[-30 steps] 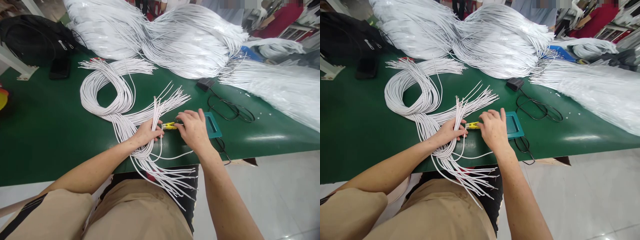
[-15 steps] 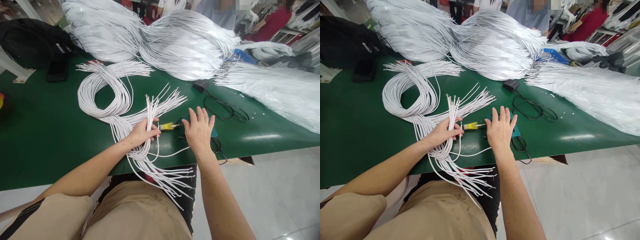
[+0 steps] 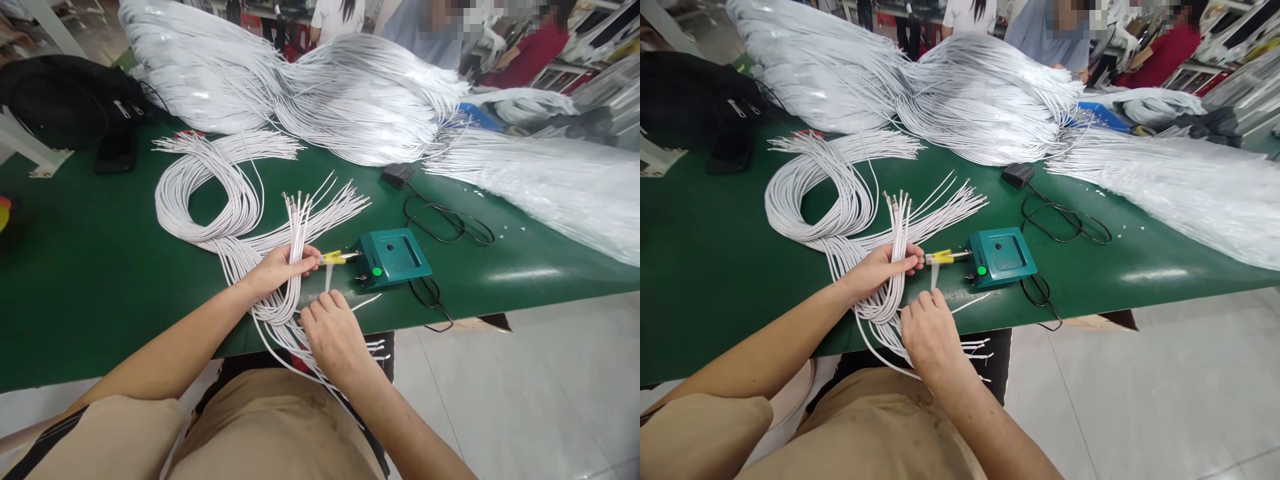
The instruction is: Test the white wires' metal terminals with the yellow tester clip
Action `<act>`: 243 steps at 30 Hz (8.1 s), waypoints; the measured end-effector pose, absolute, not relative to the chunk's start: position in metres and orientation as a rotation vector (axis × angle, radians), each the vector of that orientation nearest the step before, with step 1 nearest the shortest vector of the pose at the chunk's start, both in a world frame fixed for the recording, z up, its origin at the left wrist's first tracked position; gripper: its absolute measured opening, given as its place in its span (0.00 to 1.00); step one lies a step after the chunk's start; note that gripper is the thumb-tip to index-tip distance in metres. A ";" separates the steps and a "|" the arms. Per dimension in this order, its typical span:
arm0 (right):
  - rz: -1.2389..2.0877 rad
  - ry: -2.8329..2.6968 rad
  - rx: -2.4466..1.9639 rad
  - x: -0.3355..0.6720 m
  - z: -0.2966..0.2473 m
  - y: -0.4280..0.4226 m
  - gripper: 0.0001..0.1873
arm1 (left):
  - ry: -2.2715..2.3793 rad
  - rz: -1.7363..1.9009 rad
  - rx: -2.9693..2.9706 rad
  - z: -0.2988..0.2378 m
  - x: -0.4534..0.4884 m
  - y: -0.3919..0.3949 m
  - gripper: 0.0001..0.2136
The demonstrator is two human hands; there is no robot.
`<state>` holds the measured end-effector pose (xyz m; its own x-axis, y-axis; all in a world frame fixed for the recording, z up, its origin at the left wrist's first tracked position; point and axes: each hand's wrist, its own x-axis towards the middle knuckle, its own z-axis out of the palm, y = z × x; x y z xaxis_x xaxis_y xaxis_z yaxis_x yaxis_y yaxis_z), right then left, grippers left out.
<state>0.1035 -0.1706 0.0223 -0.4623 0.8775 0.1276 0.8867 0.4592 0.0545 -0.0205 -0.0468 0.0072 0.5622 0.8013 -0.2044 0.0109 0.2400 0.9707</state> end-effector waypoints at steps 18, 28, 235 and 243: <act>0.765 -1.415 -1.711 0.139 0.057 -0.089 0.12 | 0.747 0.608 1.192 0.007 -0.018 -0.051 0.15; 1.397 -1.105 -1.491 0.126 0.038 -0.113 0.15 | 0.726 0.718 0.911 0.009 -0.020 -0.046 0.13; 1.642 -0.673 -1.221 0.132 0.043 -0.089 0.18 | 0.702 0.683 1.188 0.017 -0.013 -0.062 0.11; 1.711 -0.533 -1.088 0.135 0.036 -0.101 0.17 | 0.761 0.678 1.201 0.020 -0.013 -0.062 0.10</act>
